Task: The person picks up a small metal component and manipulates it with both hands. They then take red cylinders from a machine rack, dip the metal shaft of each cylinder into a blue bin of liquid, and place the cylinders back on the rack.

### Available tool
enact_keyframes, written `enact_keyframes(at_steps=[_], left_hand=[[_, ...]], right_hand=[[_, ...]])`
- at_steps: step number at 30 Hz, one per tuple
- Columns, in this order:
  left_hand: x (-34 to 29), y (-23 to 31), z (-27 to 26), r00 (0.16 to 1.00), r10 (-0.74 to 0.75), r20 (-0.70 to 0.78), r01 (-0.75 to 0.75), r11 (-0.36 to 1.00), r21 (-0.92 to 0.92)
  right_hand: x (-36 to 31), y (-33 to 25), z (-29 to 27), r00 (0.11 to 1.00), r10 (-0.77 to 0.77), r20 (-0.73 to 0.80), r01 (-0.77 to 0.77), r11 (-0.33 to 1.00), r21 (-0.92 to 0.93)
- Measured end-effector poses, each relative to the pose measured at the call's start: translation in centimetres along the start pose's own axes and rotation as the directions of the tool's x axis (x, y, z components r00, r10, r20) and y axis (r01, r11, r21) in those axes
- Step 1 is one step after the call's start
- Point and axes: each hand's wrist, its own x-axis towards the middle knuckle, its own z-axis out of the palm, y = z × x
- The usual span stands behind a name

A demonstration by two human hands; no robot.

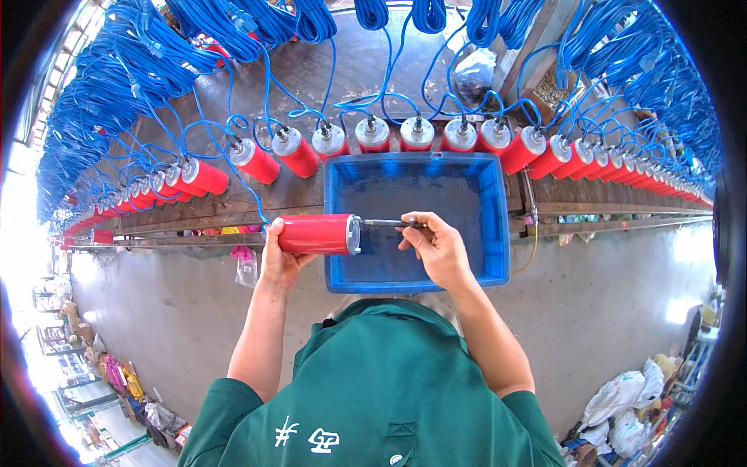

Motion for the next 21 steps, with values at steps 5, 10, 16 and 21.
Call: enact_keyframes(at_steps=[5,10,16,21], left_hand=[[0.3,-0.1,-0.3,1.000,0.015,0.003,-0.015,1.000,0.010],[0.2,-0.1,0.2,0.999,0.013,-0.031,-0.013,1.000,0.003],[0.1,-0.1,0.1,1.000,0.004,-0.024,-0.003,1.000,0.031],[0.0,-0.1,0.0,1.000,0.005,-0.022,-0.004,0.999,0.033]], right_hand=[[1.3,0.8,0.9,0.999,0.027,0.042,-0.024,0.996,-0.080],[1.5,1.5,0.9,0.998,-0.004,0.060,0.008,0.998,-0.065],[1.6,1.5,0.0,0.975,-0.043,0.217,0.072,0.989,-0.128],[1.5,1.0,0.1,0.983,0.017,0.185,-0.058,0.974,0.219]])
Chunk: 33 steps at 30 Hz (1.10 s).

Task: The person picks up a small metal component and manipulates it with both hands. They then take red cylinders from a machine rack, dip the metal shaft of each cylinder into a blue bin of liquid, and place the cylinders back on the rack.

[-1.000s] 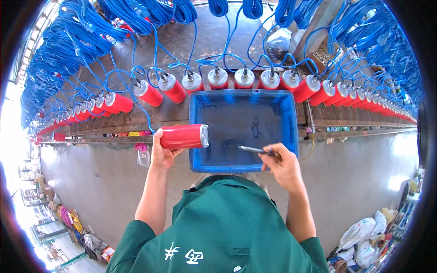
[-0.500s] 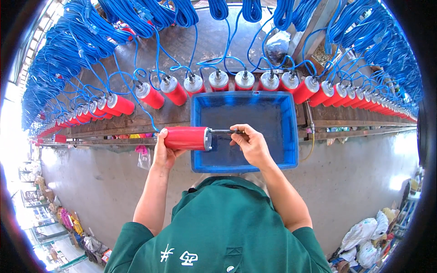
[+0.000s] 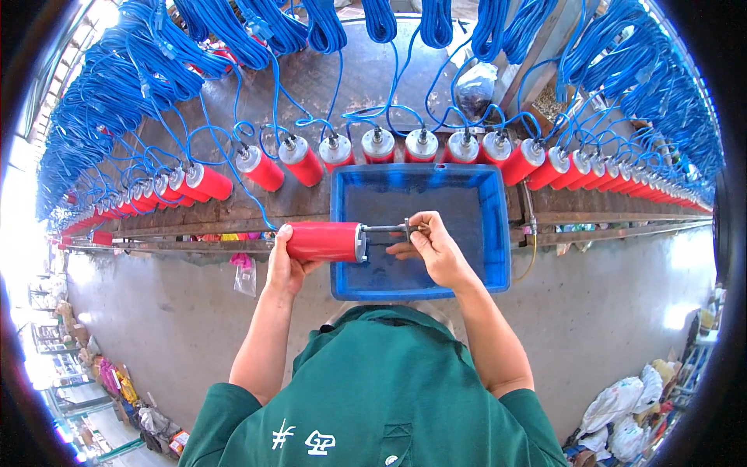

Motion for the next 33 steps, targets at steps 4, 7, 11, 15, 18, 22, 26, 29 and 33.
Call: enact_keyframes(at_steps=[4,7,11,15,18,22,26,29,33], left_hand=[[-0.2,0.0,0.3,1.000,0.009,-0.021,-0.009,1.000,-0.003],[-0.2,-0.1,0.2,0.999,0.020,-0.036,-0.020,1.000,0.001],[-0.1,0.0,0.4,0.999,0.031,-0.033,-0.031,0.999,0.008],[-0.2,-0.1,0.3,0.999,0.041,-0.026,-0.041,0.999,0.007],[0.0,-0.2,0.0,0.999,0.031,-0.029,-0.032,0.999,-0.013],[-0.1,-0.2,0.5,0.998,0.058,-0.039,-0.058,0.998,-0.022],[-0.1,-0.2,0.7,0.997,0.061,-0.043,-0.063,0.997,-0.043],[-0.2,-0.1,0.7,0.996,0.072,-0.055,-0.074,0.997,-0.036],[0.0,-0.3,0.7,0.996,0.063,-0.070,-0.065,0.998,-0.024]], right_hand=[[0.3,-0.2,-0.9,0.994,0.078,-0.070,-0.092,0.967,-0.239],[0.6,0.8,-0.9,0.989,0.006,-0.149,-0.051,0.952,-0.302],[1.3,3.4,-2.1,0.982,0.015,-0.187,-0.075,0.946,-0.317],[1.2,3.0,-1.0,0.977,-0.052,-0.207,-0.018,0.946,-0.323],[0.6,1.7,-0.1,0.979,-0.059,-0.197,-0.003,0.955,-0.297],[1.0,2.1,-1.4,0.974,0.195,-0.117,-0.203,0.977,-0.060],[1.4,3.3,-2.3,0.976,0.101,-0.192,-0.161,0.930,-0.330],[0.9,1.4,-0.6,0.976,-0.040,-0.213,-0.037,0.938,-0.344],[1.0,2.3,-1.8,0.991,0.075,-0.115,-0.099,0.970,-0.222]])
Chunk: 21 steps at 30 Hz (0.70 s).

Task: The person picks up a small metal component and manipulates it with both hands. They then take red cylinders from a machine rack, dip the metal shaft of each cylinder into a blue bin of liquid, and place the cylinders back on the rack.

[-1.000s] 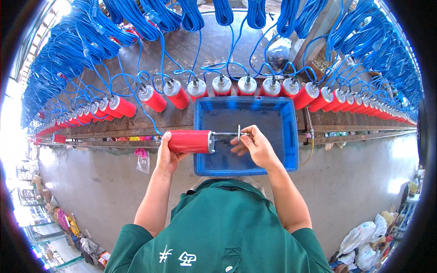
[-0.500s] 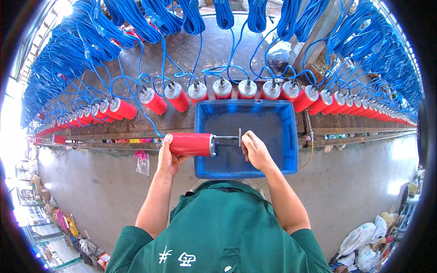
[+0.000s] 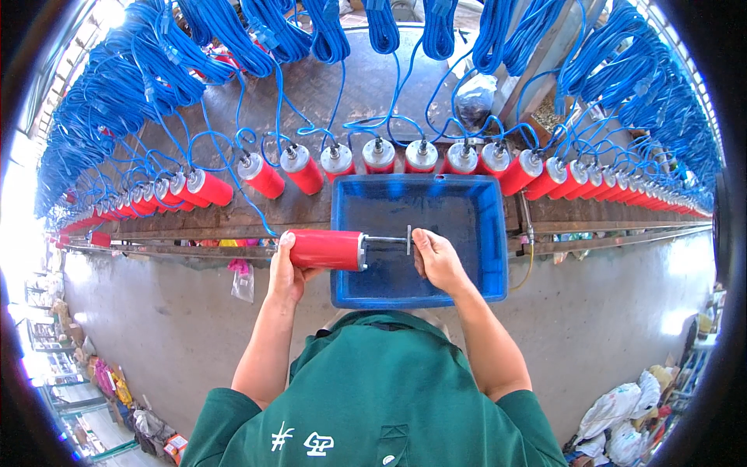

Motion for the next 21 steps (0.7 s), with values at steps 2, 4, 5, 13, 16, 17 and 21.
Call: enact_keyframes(at_steps=[2,4,5,13,16,17,21], left_hand=[[-0.1,0.1,0.4,1.000,0.009,0.004,-0.009,1.000,0.006],[0.0,-0.1,-0.1,1.000,0.011,-0.009,-0.011,1.000,0.017],[0.0,-0.1,-0.4,1.000,0.012,-0.017,-0.012,1.000,0.029],[0.0,-0.1,-0.2,1.000,0.007,0.002,-0.007,1.000,0.024],[0.0,-0.2,-0.3,1.000,0.005,0.001,-0.005,1.000,0.017],[0.0,-0.2,-0.4,1.000,0.010,0.000,-0.010,1.000,0.020],[0.3,-0.3,-0.6,1.000,0.001,0.026,-0.001,1.000,-0.007]], right_hand=[[0.4,0.8,-0.4,0.999,0.009,-0.034,-0.011,0.998,-0.056],[0.3,-0.1,-0.2,0.997,-0.050,-0.060,0.032,0.965,-0.259],[0.0,-0.5,0.0,0.997,-0.049,-0.055,0.033,0.965,-0.260],[0.4,-0.5,-0.4,0.995,0.103,-0.001,-0.103,0.995,0.015],[0.1,-1.7,-0.8,0.995,-0.103,-0.019,0.081,0.874,-0.480],[-0.6,-2.8,-0.4,0.977,-0.211,0.017,0.199,0.889,-0.413],[-0.4,-3.4,-1.6,0.829,-0.433,0.353,0.541,0.467,-0.699]])
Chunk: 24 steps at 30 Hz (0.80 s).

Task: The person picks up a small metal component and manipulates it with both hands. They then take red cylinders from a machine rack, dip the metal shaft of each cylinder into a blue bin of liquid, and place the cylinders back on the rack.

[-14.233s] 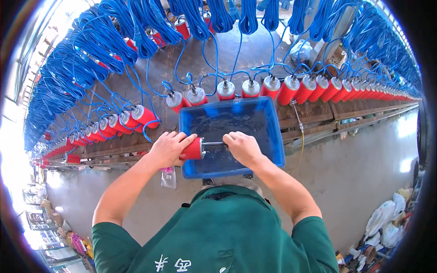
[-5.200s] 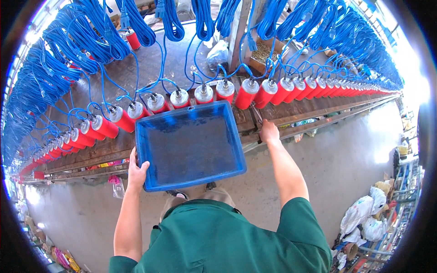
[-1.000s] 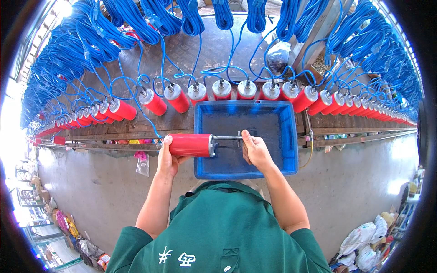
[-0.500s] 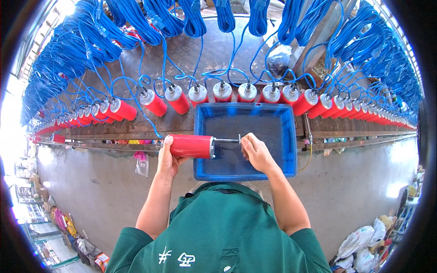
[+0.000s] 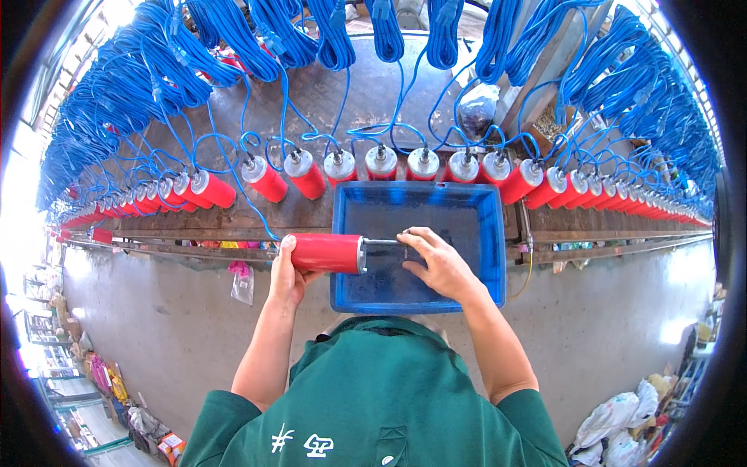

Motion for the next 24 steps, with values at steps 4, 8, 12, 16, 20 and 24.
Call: enact_keyframes(at_steps=[4,8,12,16,20,24], left_hand=[[0.1,-0.1,0.0,1.000,0.000,-0.020,0.000,1.000,0.015],[0.1,-0.1,0.2,1.000,0.008,-0.030,-0.007,1.000,0.028],[-0.8,0.5,1.2,0.999,0.036,-0.008,-0.036,0.999,0.040],[-0.8,0.4,0.7,1.000,0.009,-0.005,-0.009,1.000,0.014],[-1.0,0.8,1.5,1.000,0.023,0.002,-0.023,0.998,0.057],[-0.6,0.5,1.2,1.000,0.027,-0.001,-0.027,0.997,0.067]], right_hand=[[0.6,0.2,0.7,0.989,-0.050,-0.138,0.050,0.999,-0.003],[1.6,0.0,2.9,0.812,0.537,0.230,-0.498,0.430,0.753],[1.7,-0.8,2.4,0.745,0.575,0.337,-0.480,0.113,0.870],[0.4,-0.8,0.0,0.995,0.039,-0.096,-0.026,0.990,0.136],[1.4,1.5,1.0,0.955,-0.067,-0.289,0.096,0.991,0.089],[2.7,1.1,3.1,0.643,0.663,0.383,-0.611,0.143,0.779]])
